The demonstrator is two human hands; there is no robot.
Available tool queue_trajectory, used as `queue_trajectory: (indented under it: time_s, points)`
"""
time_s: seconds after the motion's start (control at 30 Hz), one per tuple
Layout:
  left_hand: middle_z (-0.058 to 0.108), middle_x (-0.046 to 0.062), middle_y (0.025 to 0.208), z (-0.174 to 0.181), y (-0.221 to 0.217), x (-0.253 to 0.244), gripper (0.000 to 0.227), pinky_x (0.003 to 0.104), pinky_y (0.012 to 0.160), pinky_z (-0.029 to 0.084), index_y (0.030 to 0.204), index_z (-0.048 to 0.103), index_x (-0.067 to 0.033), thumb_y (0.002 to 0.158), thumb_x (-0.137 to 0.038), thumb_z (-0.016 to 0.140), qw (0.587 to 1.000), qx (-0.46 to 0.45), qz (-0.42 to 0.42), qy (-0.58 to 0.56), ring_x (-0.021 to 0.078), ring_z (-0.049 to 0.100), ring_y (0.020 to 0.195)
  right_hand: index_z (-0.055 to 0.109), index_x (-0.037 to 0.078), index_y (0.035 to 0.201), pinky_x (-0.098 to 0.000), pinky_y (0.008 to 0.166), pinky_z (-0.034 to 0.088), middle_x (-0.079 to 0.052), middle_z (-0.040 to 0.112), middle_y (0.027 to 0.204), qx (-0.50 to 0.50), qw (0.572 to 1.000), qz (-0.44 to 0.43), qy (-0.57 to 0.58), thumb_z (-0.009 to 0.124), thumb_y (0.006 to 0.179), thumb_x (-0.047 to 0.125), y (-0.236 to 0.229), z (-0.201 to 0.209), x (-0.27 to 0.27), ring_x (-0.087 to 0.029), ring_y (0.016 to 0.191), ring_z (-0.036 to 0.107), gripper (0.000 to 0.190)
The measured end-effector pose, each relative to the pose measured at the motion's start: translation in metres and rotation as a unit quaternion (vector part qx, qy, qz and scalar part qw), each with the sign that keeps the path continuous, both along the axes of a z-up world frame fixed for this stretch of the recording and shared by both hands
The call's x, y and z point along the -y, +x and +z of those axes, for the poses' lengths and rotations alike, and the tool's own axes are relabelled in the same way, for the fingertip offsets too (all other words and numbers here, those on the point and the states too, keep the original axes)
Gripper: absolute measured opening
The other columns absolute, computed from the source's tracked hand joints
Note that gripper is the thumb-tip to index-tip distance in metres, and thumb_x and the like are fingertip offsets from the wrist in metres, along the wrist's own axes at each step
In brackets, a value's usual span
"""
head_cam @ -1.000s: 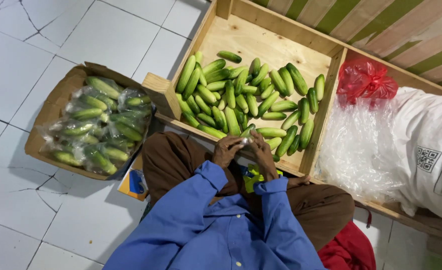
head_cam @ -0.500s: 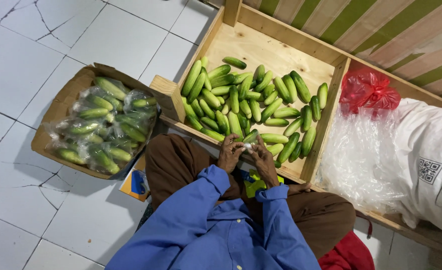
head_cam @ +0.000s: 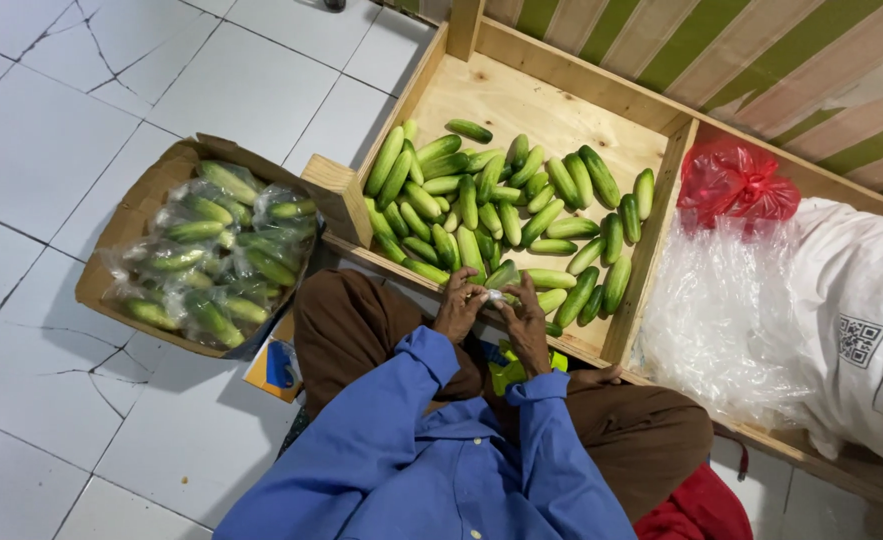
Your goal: Picking cucumbers from a crate, placing them in individual plastic bags, tying the bags, and placing them into a cardboard box.
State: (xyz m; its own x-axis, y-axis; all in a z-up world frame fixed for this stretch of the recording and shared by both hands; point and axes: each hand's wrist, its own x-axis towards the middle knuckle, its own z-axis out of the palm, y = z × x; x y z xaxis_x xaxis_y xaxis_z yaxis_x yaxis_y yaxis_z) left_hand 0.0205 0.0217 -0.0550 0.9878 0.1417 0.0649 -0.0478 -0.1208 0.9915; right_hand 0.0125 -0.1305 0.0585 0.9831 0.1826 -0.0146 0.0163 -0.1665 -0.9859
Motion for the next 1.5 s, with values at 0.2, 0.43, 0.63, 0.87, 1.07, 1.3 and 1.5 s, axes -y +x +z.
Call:
queue_trajectory:
  time_s: [0.2, 0.43, 0.63, 0.87, 1.07, 1.3, 1.5]
  points:
    - [0.053, 0.014, 0.135, -0.029, 0.006, 0.003, 0.014, 0.051, 0.113, 0.041, 0.090, 0.072, -0.0045, 0.094, -0.017, 0.075, 1.000, 0.006, -0.001, 0.022, 0.0421, 0.051, 0.134, 0.069, -0.002, 0.099, -0.0535, 0.112, 0.044, -0.022, 0.048, 0.152, -0.017, 0.999, -0.011, 0.026, 0.077, 0.093, 0.008, 0.005, -0.010, 0.002, -0.043, 0.142, 0.046, 0.014]
    - [0.053, 0.014, 0.141, 0.025, -0.009, -0.010, 0.035, 0.052, 0.118, 0.036, 0.124, 0.069, -0.0136, 0.094, -0.029, 0.078, 0.999, 0.003, 0.007, -0.031, 0.0408, 0.048, 0.138, 0.072, -0.004, 0.098, -0.0537, 0.110, 0.046, -0.021, 0.050, 0.148, -0.059, 0.997, -0.019, 0.054, 0.079, 0.092, 0.015, -0.002, 0.011, -0.006, -0.039, 0.137, 0.051, 0.020]
    - [0.065, 0.012, 0.129, -0.024, -0.005, -0.004, 0.031, 0.051, 0.115, 0.043, 0.111, 0.080, -0.0244, 0.086, -0.041, 0.083, 0.983, 0.099, 0.042, 0.151, 0.0373, 0.062, 0.123, 0.067, -0.007, 0.099, -0.0576, 0.097, 0.055, -0.021, 0.039, 0.155, -0.106, 0.988, -0.031, 0.112, 0.076, 0.094, 0.013, 0.009, -0.024, 0.001, -0.044, 0.137, 0.048, 0.023]
    - [0.066, 0.000, 0.098, 0.001, 0.001, -0.004, 0.025, 0.040, 0.092, 0.052, 0.090, 0.072, -0.0164, 0.098, -0.039, 0.067, 0.943, 0.219, 0.087, 0.237, 0.0256, 0.066, 0.095, 0.064, -0.006, 0.101, -0.0590, 0.108, 0.044, -0.019, 0.036, 0.158, -0.109, 0.991, -0.032, 0.065, 0.073, 0.097, 0.017, 0.021, -0.058, 0.001, -0.045, 0.144, 0.039, 0.025]
    - [0.067, 0.000, 0.101, 0.022, -0.014, 0.001, 0.024, 0.038, 0.098, 0.050, 0.107, 0.071, -0.0200, 0.100, -0.042, 0.064, 0.938, 0.199, 0.117, 0.258, 0.0231, 0.067, 0.097, 0.069, -0.004, 0.099, -0.0546, 0.108, 0.046, -0.017, 0.046, 0.152, -0.113, 0.993, -0.032, 0.014, 0.076, 0.093, 0.018, 0.023, -0.036, -0.001, -0.040, 0.140, 0.045, 0.023]
    - [0.063, 0.006, 0.110, 0.020, -0.007, 0.014, 0.018, 0.042, 0.095, 0.050, 0.102, 0.064, -0.0121, 0.104, -0.029, 0.060, 0.925, 0.210, 0.125, 0.289, 0.0299, 0.066, 0.104, 0.072, 0.004, 0.108, -0.0535, 0.120, 0.033, -0.018, 0.051, 0.152, -0.033, 0.997, -0.014, -0.065, 0.070, 0.101, 0.026, 0.014, -0.025, -0.004, -0.039, 0.146, 0.042, 0.023]
    - [0.038, -0.006, 0.067, -0.027, 0.009, 0.030, 0.042, 0.021, 0.062, 0.036, 0.070, 0.038, -0.0181, 0.103, 0.004, 0.051, 0.870, 0.058, -0.059, -0.486, 0.0068, 0.041, 0.057, 0.030, 0.000, 0.149, -0.0426, 0.104, 0.045, -0.028, 0.050, 0.148, -0.049, 0.996, -0.064, 0.033, 0.062, 0.095, 0.013, 0.005, -0.010, -0.026, -0.031, 0.133, 0.051, 0.065]
